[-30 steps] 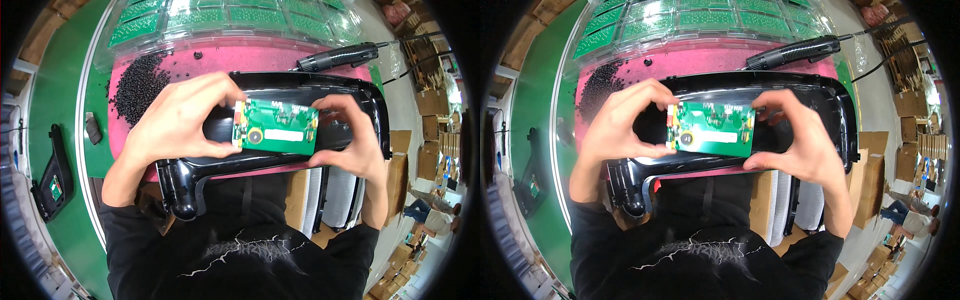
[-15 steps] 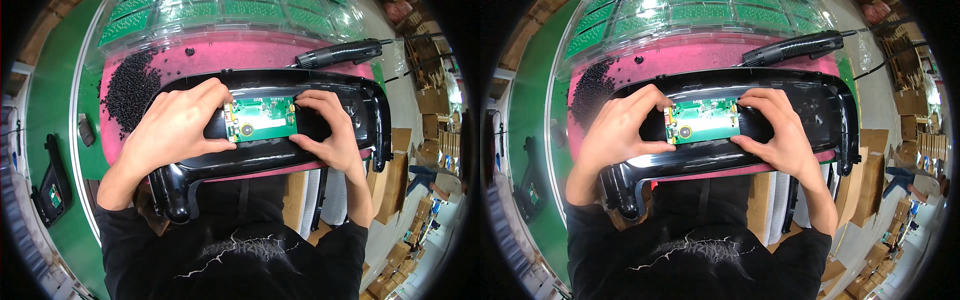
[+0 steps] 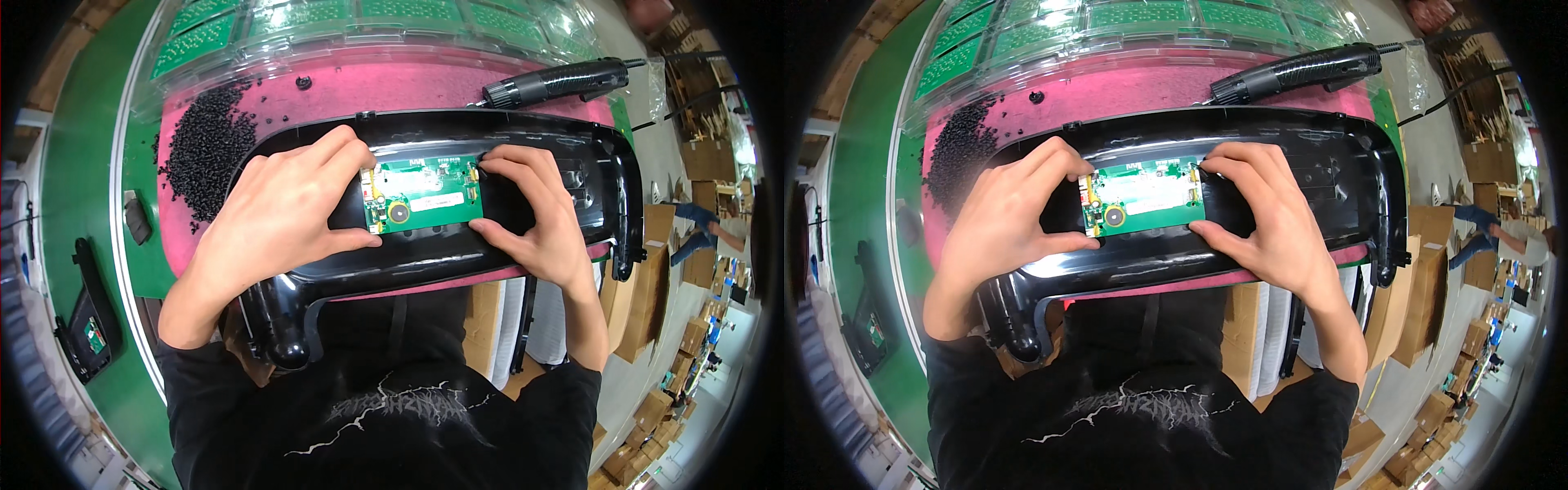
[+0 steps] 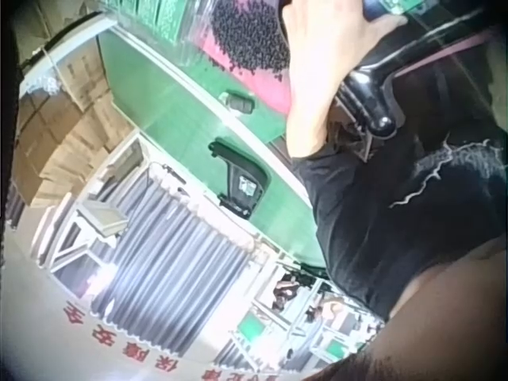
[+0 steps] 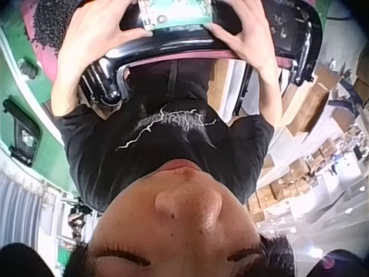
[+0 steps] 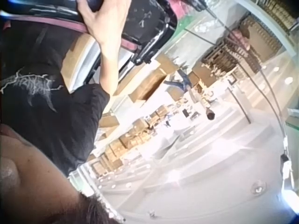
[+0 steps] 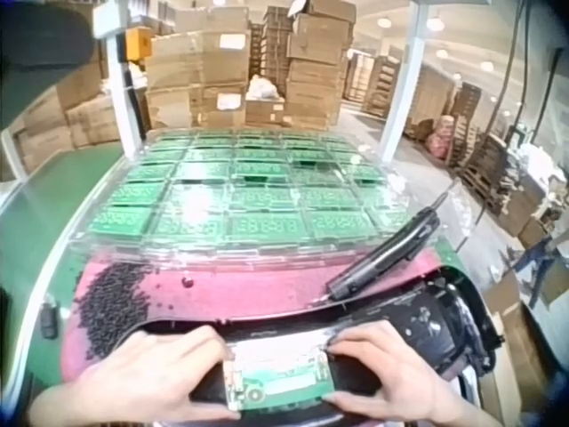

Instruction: Installing circuit boards into plastic component housings using an electric screwdriver on an assembly line.

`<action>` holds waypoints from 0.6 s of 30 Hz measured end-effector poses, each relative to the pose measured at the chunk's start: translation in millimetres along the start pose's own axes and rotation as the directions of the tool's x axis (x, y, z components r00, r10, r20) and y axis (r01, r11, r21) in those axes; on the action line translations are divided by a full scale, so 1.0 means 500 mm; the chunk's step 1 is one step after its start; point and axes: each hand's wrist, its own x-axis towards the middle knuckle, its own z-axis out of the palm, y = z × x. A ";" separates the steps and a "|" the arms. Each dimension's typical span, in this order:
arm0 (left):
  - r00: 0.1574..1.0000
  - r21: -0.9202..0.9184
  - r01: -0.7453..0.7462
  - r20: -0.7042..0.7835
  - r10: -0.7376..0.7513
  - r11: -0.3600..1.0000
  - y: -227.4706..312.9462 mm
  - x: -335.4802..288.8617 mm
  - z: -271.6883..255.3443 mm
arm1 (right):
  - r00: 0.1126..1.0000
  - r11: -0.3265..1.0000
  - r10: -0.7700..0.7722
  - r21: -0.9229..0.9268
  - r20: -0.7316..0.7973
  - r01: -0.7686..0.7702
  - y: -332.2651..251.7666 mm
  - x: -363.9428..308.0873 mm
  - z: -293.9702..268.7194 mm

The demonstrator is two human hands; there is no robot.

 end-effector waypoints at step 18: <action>0.994 -0.157 -0.060 -0.098 0.045 0.986 -0.003 -0.015 -0.038 | 0.972 0.976 0.205 0.054 0.116 -0.212 -0.051 0.019 -0.073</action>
